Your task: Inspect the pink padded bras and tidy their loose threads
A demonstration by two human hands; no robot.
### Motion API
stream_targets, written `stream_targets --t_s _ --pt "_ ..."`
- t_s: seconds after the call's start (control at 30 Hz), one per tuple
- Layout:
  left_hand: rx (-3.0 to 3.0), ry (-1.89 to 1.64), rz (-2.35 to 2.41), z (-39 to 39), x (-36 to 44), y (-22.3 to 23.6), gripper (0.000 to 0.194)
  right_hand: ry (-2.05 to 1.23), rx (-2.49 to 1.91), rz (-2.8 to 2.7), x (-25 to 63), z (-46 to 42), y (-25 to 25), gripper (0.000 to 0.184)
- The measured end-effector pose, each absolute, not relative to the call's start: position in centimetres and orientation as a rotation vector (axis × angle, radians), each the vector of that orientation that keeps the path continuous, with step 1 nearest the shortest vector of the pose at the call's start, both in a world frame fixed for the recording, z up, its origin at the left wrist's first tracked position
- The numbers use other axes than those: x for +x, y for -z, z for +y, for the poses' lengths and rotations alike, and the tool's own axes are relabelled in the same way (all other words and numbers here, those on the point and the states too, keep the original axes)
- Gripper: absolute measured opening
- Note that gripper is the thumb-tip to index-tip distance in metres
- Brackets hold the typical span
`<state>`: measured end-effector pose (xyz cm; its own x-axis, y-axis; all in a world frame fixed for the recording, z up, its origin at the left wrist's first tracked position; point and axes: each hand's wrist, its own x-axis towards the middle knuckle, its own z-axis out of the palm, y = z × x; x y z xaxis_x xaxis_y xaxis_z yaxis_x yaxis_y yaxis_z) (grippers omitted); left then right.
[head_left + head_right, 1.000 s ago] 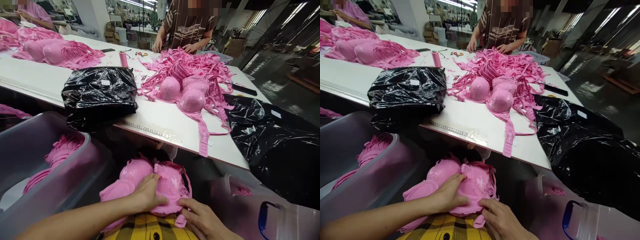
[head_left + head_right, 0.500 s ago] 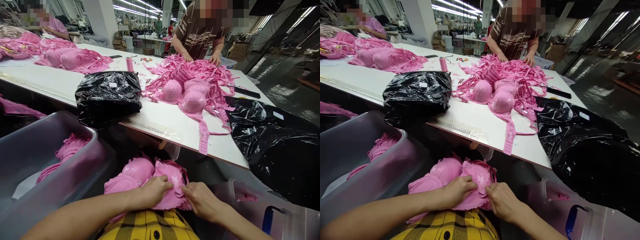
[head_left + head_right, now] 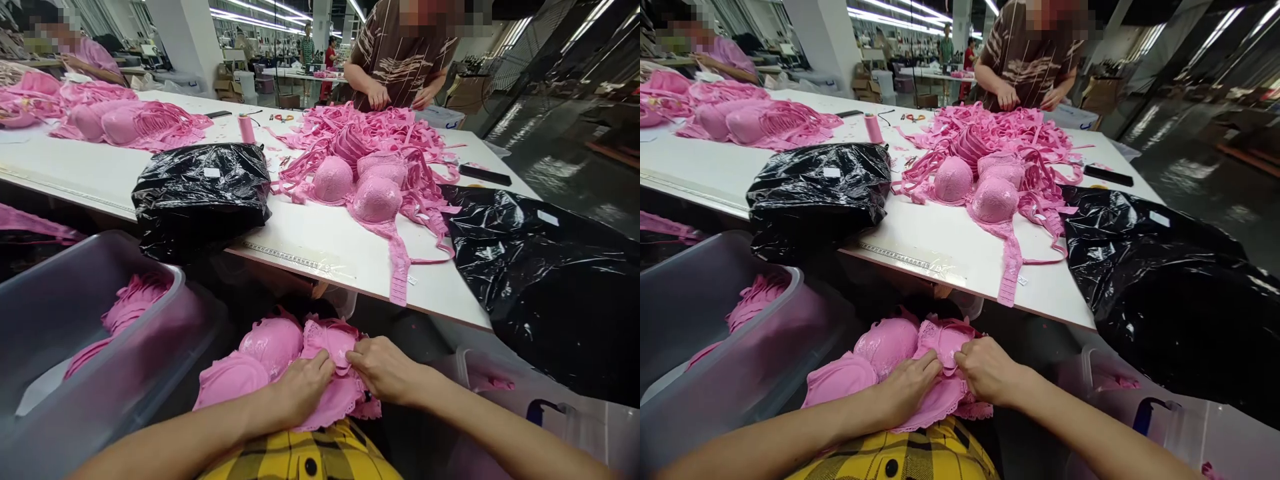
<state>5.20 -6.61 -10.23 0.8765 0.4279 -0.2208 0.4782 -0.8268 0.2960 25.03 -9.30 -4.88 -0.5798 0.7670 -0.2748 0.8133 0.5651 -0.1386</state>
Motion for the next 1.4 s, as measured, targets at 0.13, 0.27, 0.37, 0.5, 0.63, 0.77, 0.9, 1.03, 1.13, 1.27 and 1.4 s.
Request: stream_targets --t_s 0.13,0.27,0.37,0.5,0.63,0.77,0.9,1.03,1.13,1.27,1.4 --pt "2.759 -0.049 0.575 -6.7 3.8 10.8 0.019 0.361 1.138 2.696 24.4 -8.9 4.9 0.015" --pt "2.851 -0.228 0.305 -6.4 3.6 9.8 0.018 0.395 1.053 2.806 24.1 -8.7 4.9 0.014" --pt "2.903 -0.273 0.16 -6.1 4.1 9.0 0.018 0.496 1.143 2.751 23.7 -8.4 4.7 0.012" --pt "2.929 -0.265 0.133 -6.0 4.4 9.1 0.021 0.524 1.201 2.621 22.9 -8.0 4.4 0.011" --pt "2.871 -0.392 0.233 -6.1 3.9 9.8 0.023 0.6 1.116 2.706 22.9 -8.2 4.4 0.009" --pt "2.74 -0.548 0.419 -6.1 3.6 9.8 0.018 0.496 1.377 2.951 23.6 -9.2 5.4 0.015" --pt "2.722 -0.541 0.371 -6.1 3.5 9.7 0.016 0.557 1.373 3.162 23.8 -10.2 7.1 0.019" --pt "2.745 -0.562 0.329 -6.5 3.7 10.1 0.017 0.933 1.394 3.187 23.1 -10.9 8.9 0.021" --pt "2.678 -0.586 0.377 -6.6 3.4 10.2 0.018 1.201 1.583 3.096 22.5 -10.9 9.5 0.02" --pt "2.153 -0.503 1.012 -6.1 2.1 9.4 0.013 1.282 1.685 2.98 22.8 -10.8 9.1 0.015" --pt "1.496 -0.177 1.21 -5.2 1.3 8.5 0.02 1.199 1.611 3.041 23.1 -10.5 8.4 0.016"
